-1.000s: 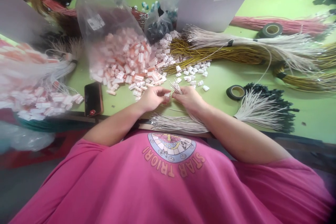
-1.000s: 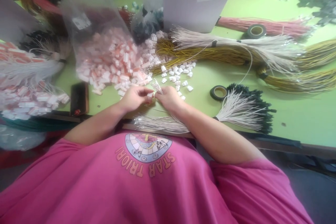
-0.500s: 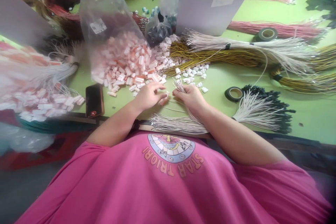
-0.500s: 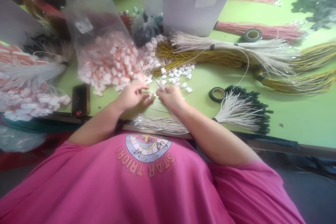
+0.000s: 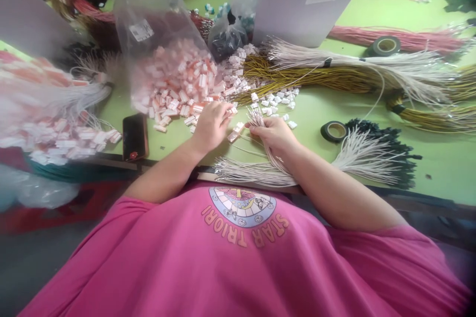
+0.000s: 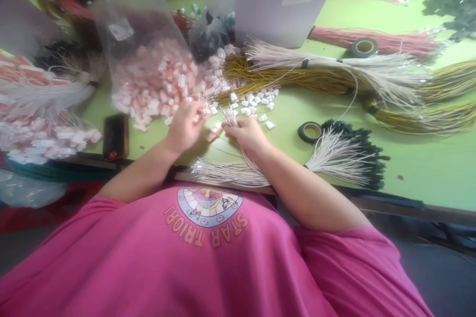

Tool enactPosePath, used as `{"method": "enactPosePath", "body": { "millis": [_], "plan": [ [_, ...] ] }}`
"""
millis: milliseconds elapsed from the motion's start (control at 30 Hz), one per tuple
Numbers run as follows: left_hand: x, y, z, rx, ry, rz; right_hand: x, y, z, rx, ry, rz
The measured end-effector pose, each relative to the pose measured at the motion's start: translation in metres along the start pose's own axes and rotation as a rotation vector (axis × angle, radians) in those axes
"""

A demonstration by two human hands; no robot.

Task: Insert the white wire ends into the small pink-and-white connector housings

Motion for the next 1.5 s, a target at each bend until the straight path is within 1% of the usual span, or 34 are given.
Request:
{"method": "enactPosePath", "body": {
  "millis": [33,100,167,200,233,267,333,467,600,700,800,900,1100,1233,1400,1500],
  "plan": [
    [0.000,0.001,0.003,0.036,-0.067,0.144,0.000,0.000,-0.001,0.002,-0.008,-0.012],
    [0.002,0.013,0.010,0.199,-0.264,0.459,0.000,0.002,-0.002,0.019,-0.014,-0.040],
    [0.005,0.028,0.016,0.357,-0.464,0.722,0.001,0.004,-0.001,0.034,0.002,-0.067],
    [0.008,0.034,0.018,0.391,-0.538,0.813,0.002,0.004,0.000,0.035,0.006,-0.075],
    [0.010,0.037,0.018,0.394,-0.588,0.879,0.004,0.004,0.001,0.033,0.000,-0.077],
    [0.013,0.039,0.017,0.390,-0.615,0.923,0.006,0.004,0.002,0.028,-0.014,-0.073],
    [0.016,0.041,0.015,0.398,-0.628,0.966,0.011,0.003,0.003,0.016,-0.052,-0.046],
    [0.019,0.043,0.014,0.422,-0.640,0.979,0.015,0.002,0.005,0.021,-0.105,0.101],
    [0.019,0.043,0.015,0.424,-0.625,0.955,0.012,0.003,0.005,0.024,-0.097,0.200],
    [0.017,0.043,0.016,0.417,-0.610,0.930,0.009,0.003,0.005,0.007,-0.073,0.207],
    [0.016,0.043,0.016,0.411,-0.601,0.919,0.012,0.005,0.005,0.003,-0.093,0.185],
    [0.016,0.043,0.016,0.395,-0.596,0.900,0.013,0.008,0.006,0.020,-0.111,0.138],
    [0.017,0.042,0.016,0.370,-0.624,0.879,0.013,0.009,0.006,0.069,-0.089,0.118],
    [0.016,0.039,0.016,0.360,-0.593,0.774,0.014,0.009,0.006,0.086,-0.092,0.131],
    [0.015,0.039,0.018,0.366,-0.582,0.639,0.018,0.010,0.006,0.090,-0.122,0.215],
    [0.013,0.038,0.018,0.334,-0.566,0.594,0.015,0.009,0.005,0.078,-0.078,0.242]
  ]
}}
Point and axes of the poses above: each hand's wrist, its own z-axis away from the middle knuckle, its own y-axis out of the palm, x = y × z, the point moved 6 cm from there along -z, towards the middle knuckle, and after that the axes turned 6 degrees about -y, right-handed, at the moved point
